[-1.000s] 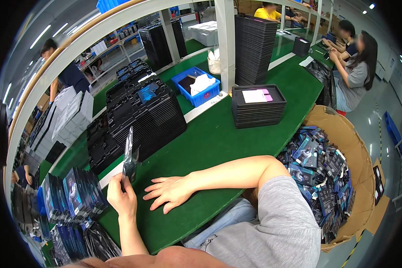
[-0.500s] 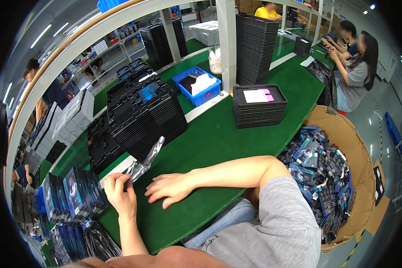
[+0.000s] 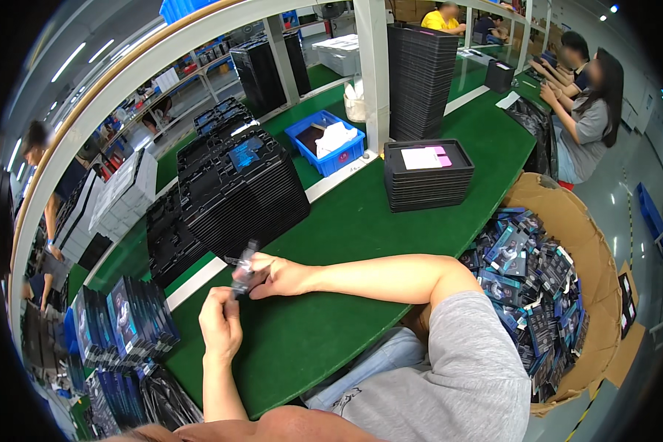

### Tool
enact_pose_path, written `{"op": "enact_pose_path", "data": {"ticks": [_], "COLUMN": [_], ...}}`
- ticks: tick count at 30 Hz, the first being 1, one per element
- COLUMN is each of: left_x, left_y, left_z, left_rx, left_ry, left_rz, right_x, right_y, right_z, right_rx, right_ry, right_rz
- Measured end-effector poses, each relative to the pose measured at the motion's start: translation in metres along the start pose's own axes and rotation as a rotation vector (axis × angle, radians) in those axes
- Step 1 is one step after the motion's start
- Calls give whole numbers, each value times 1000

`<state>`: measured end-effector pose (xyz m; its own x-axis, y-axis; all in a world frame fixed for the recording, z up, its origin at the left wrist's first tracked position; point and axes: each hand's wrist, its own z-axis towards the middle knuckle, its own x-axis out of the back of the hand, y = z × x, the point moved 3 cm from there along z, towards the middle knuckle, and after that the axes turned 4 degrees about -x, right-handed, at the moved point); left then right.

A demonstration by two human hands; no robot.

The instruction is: The person packs electronic components into black plastic cases. They open a silver anti-static bag, remove a component, place it into a case, and then place the case into a stack. The person repeats this process for multiple units.

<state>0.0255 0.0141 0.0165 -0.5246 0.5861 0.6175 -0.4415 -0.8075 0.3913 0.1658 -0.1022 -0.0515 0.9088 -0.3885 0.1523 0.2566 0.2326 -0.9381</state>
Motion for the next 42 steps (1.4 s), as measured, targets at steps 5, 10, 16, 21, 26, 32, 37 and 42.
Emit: {"op": "enact_pose_path", "data": {"ticks": [5, 10, 16, 21, 26, 32, 37, 42], "left_x": [1, 6, 12, 8, 5, 8, 6, 5], "left_y": [1, -3, -9, -13, -12, -7, -7, -8], "left_z": [1, 3, 1, -2, 0, 2, 1, 2], "left_rx": [4, 98, 58, 68, 56, 104, 76, 24], "left_ry": [-20, 88, 35, 31, 16, 27, 35, 41], "left_rz": [164, 331, 423, 405, 383, 358, 355, 336], "right_x": [-2, 1, 2, 0, 2, 4, 4, 1], "right_y": [3, 5, 9, 1, 13, 4, 9, 12], "right_z": [1, 3, 1, 0, -1, -2, 0, 0], "right_rx": [6, 90, -78, -174, -211, -328, -249, -220], "right_ry": [20, 40, 21, 49, 7, 29, 61, 32], "right_rz": [41, 29, 46, 41, 72, 139, 181, 197]}}
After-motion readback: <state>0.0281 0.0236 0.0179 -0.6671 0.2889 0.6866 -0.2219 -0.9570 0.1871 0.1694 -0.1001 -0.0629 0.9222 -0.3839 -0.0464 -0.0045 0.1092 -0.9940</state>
